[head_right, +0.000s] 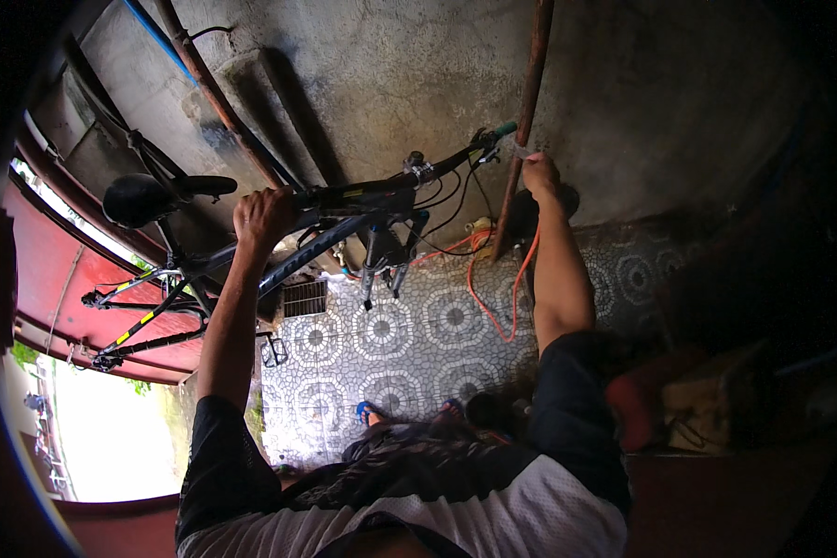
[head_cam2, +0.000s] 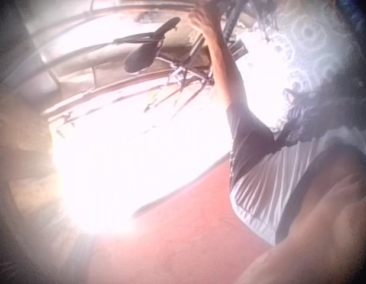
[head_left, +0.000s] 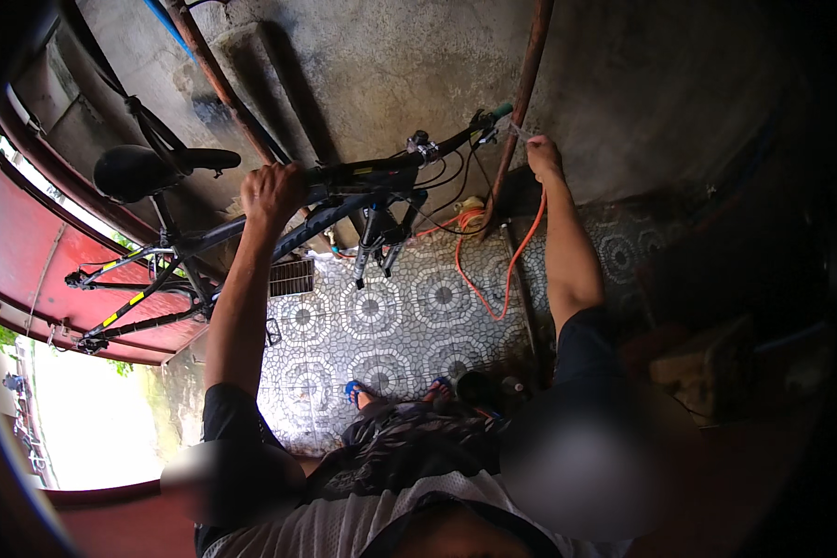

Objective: The person scrubs a bicycle frame and handlebars with a soapy sponge, rinses with a hose, and wipes components with a cloth. The person handles the front fork, handlebars, and frame, using a sponge, hose, and cloth to clean the bicycle in a tiled outdoor area.

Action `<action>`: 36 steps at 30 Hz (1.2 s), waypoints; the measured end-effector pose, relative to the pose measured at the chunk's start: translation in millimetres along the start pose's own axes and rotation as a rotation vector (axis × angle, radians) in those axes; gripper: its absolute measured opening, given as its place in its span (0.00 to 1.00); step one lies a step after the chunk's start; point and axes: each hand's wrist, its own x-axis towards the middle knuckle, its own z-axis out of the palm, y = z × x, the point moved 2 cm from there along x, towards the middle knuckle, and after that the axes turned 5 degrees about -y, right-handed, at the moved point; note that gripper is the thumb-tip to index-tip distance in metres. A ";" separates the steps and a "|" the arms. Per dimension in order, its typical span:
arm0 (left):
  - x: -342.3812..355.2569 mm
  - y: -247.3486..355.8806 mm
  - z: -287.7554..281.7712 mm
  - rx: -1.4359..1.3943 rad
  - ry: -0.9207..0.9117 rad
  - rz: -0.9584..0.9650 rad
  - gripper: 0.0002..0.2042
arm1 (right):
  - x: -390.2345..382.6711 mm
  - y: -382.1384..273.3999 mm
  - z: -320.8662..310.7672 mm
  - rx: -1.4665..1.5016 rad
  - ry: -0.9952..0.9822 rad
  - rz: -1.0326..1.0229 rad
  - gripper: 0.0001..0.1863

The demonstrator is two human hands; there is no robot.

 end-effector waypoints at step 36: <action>-91.4 -65.7 26.5 -1.255 0.726 -0.560 0.16 | -341.9 -268.4 163.3 0.890 -1.102 -0.237 0.18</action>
